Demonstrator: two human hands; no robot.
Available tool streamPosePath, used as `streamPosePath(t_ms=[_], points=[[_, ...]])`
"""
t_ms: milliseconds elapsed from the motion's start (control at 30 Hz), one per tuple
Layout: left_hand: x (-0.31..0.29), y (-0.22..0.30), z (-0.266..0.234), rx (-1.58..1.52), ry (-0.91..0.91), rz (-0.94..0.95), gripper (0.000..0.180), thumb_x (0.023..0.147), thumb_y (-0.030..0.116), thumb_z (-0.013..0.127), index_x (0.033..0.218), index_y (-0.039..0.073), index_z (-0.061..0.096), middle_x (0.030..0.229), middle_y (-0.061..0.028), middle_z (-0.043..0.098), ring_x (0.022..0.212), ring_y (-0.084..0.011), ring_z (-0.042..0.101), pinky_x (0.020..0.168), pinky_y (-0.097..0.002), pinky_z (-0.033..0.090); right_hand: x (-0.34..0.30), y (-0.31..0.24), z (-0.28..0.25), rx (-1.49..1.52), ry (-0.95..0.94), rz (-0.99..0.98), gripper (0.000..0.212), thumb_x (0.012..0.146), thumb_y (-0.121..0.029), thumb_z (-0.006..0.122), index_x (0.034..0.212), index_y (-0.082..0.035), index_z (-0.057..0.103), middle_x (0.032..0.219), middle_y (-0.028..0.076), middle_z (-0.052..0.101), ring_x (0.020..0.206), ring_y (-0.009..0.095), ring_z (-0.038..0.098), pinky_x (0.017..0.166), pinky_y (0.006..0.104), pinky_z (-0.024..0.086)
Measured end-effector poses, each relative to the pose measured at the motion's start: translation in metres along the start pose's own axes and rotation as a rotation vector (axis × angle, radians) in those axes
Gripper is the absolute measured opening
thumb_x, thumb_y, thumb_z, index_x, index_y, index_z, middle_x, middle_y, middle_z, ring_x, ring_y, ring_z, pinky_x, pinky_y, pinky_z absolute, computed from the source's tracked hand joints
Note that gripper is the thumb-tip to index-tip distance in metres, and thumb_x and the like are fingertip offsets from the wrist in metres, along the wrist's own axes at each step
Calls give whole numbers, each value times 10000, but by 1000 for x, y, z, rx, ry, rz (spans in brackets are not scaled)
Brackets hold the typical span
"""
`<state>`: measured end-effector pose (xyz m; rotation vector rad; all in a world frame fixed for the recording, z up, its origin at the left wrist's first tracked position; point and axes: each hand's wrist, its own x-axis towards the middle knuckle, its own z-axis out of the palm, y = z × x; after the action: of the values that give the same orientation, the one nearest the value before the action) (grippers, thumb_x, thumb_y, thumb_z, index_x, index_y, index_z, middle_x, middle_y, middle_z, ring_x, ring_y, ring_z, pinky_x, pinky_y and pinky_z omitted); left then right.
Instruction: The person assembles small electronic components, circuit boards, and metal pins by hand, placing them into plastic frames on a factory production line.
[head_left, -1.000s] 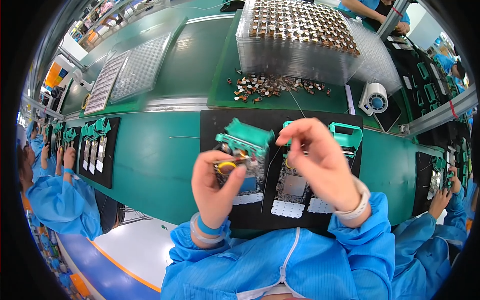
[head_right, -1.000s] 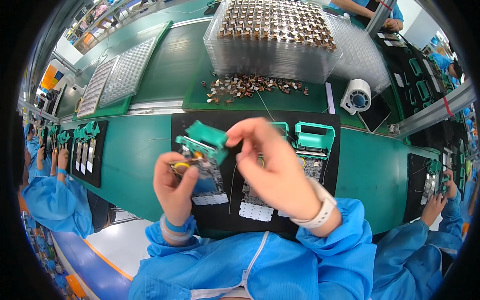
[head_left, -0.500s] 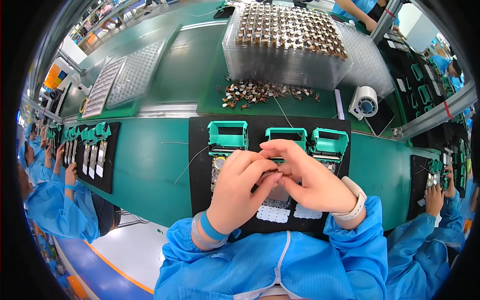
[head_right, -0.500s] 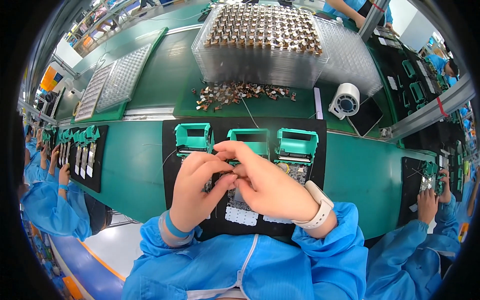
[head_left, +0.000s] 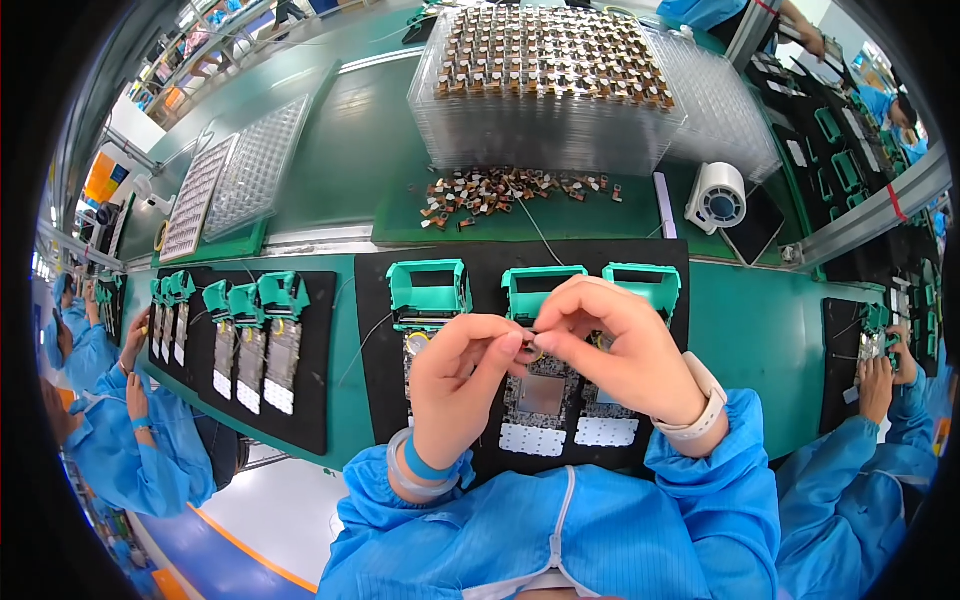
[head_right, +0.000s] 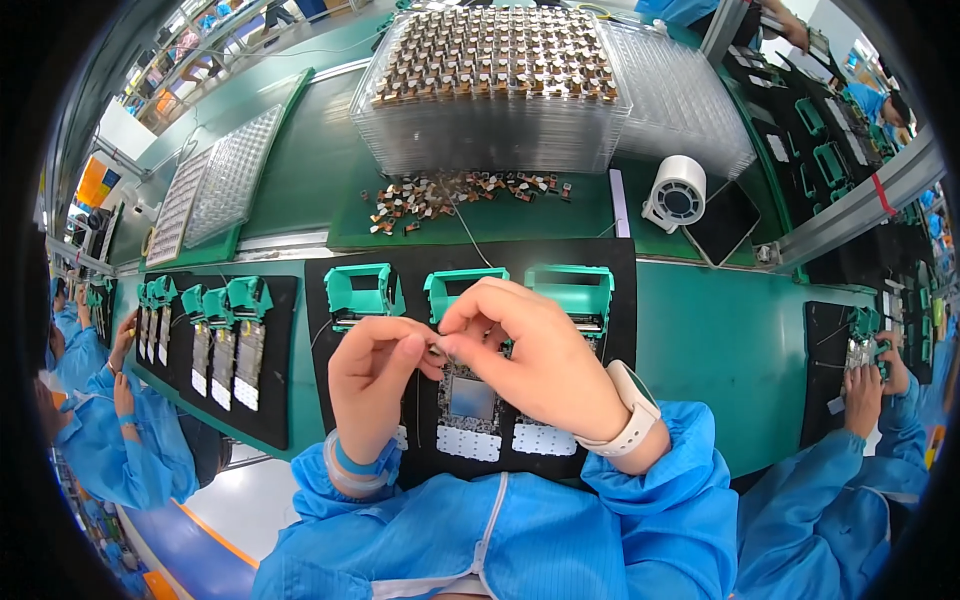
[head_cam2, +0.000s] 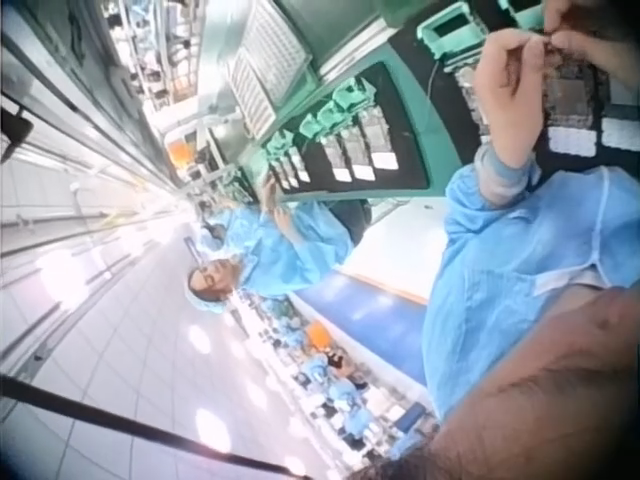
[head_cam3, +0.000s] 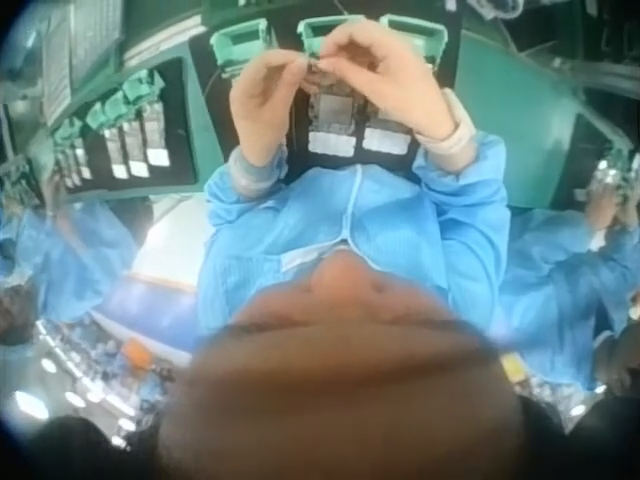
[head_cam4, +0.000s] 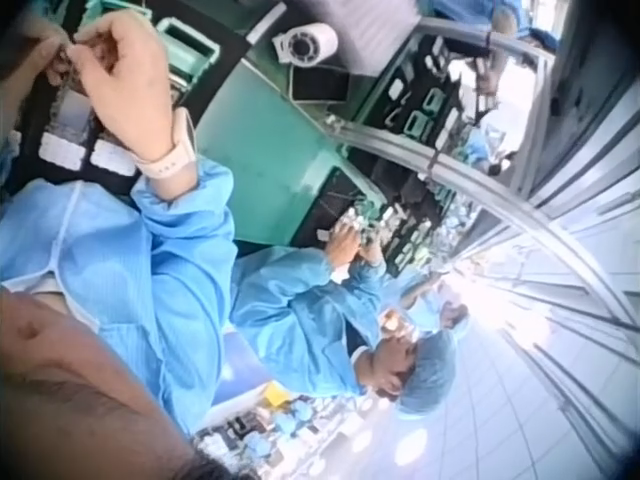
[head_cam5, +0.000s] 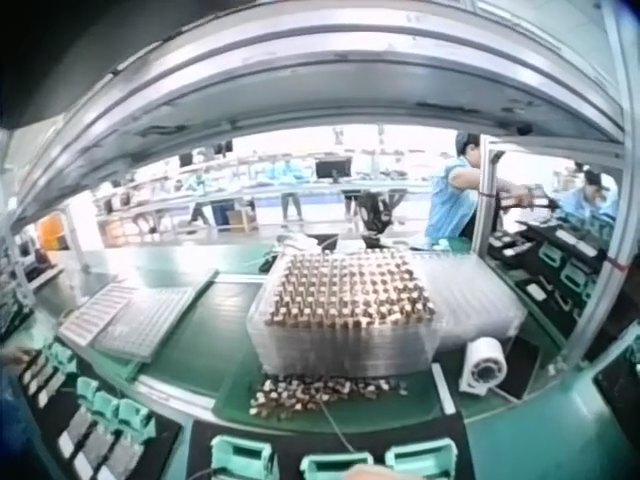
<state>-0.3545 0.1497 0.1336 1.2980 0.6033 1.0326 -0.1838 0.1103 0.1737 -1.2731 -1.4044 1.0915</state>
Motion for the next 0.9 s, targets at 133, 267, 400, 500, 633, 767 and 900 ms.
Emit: streamPosePath(t_ms=[133,267,400,500,633,767,900], points=[[0,1,1,23,62,86,68,919,-11,541,980,-25,565,891,-57,603,765,-96,600,661,-210,506,0,-4,7,71,-58,-24,144,831,-48,669,945,-7,591,860,51,568,693,116,592,595,242,472],[1,4,4,-86,95,74,44,925,5,536,950,-17,565,851,-37,570,736,-89,580,642,-203,495,0,2,11,-70,65,-105,140,817,-8,664,945,9,608,854,51,598,697,114,597,584,237,475],[-3,19,-7,501,-2,-288,218,867,164,655,972,10,541,848,-62,590,643,-132,582,584,-240,480,2,5,2,12,189,-128,113,805,34,650,915,18,628,867,52,642,724,106,609,616,218,478],[-18,5,-5,1057,-207,-17,577,656,337,812,1035,18,517,812,-118,578,645,-238,585,586,-339,476,-1,-2,-7,-30,195,-36,110,807,27,652,914,17,631,844,51,649,710,98,608,619,218,479],[-19,-9,7,1023,-123,103,589,654,337,817,1008,-19,509,763,-106,547,635,-283,559,573,-371,455,1,1,-10,-105,260,-112,107,820,18,641,925,5,639,845,58,647,709,106,617,628,227,485],[-13,-9,10,867,-252,-114,544,723,246,771,1088,-34,481,817,-188,603,760,-385,606,638,-423,493,3,3,-12,-132,261,-152,129,814,31,630,940,1,641,873,75,644,718,124,624,630,237,491],[-10,-16,9,426,-85,-210,394,781,93,709,1081,3,471,892,-152,625,889,-289,650,689,-355,516,2,0,-16,-248,188,-194,174,793,39,634,959,-12,647,897,93,646,753,178,624,652,271,498]])
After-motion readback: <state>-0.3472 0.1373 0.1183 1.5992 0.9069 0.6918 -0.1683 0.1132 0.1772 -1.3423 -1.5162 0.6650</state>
